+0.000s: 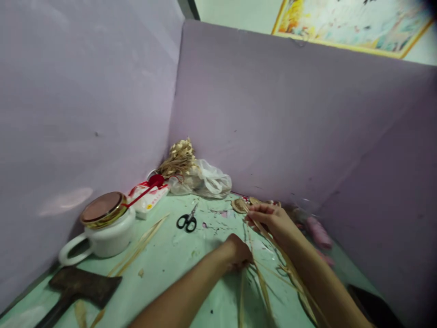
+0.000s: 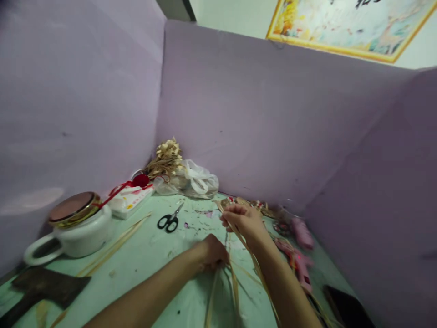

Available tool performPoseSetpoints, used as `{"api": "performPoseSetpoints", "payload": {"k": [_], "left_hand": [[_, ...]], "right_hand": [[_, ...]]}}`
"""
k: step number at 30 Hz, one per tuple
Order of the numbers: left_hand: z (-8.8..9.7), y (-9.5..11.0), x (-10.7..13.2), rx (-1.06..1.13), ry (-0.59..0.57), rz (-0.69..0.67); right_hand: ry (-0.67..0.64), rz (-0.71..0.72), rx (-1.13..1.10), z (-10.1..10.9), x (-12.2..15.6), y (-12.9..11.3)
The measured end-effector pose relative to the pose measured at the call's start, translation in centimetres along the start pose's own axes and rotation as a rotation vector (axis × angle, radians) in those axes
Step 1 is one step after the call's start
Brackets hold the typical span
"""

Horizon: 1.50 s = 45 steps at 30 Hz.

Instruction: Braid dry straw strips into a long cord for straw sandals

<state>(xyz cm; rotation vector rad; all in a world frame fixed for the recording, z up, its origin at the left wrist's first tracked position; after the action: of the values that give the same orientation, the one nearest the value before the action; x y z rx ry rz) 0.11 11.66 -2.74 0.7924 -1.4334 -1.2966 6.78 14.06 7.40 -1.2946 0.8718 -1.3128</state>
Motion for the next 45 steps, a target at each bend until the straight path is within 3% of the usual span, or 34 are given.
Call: {"api": "performPoseSetpoints", "payload": {"k": [3,6,9,12,18,27,31,39,45], "left_hand": [[0.4,-0.1,0.4,0.027,-0.026,0.100],[0.6,0.2,0.9,0.067,-0.017,0.125],[0.5,0.5,1.1,0.043,-0.017,0.074],[0.3,0.7,0.9,0.038,-0.055,0.051],[0.2,0.8,0.8,0.028,-0.097,0.050],[0.1,0.5,0.6,0.012,-0.100,0.050],[0.0,0.7,0.8,-0.010,-0.070,0.045],[-0.2,0.8,0.9,-0.060,-0.029,0.035],[-0.3,0.7,0.8,-0.037,0.013,0.038]], "right_hand": [[0.153,-0.102,0.060,3.7,0.7,5.1],[0.079,-0.109,0.099,4.2,0.6,9.2],[-0.024,-0.078,0.224,4.2,0.6,11.0],[-0.048,-0.086,0.267,4.8,0.8,11.3],[-0.184,-0.262,0.090,4.5,1.8,10.7],[-0.310,-0.340,0.001,4.9,2.7,10.1],[-0.282,-0.260,-0.016,4.2,2.5,9.9],[-0.032,-0.244,0.089,3.5,2.2,10.1],[-0.140,-0.275,0.004,3.6,2.8,9.3]]}}
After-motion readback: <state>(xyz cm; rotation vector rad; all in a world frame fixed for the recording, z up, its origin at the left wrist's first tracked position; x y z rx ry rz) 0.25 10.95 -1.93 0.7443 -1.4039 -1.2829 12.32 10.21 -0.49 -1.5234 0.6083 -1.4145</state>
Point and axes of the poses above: each hand's wrist, its own x-axis away from the middle knuckle, its own z-axis out of the back of the hand, y = z × x, the point moved 4 cm from there along -x, towards the middle knuckle, and after that the axes turned 6 degrees about -z, right-handed, at the moved point
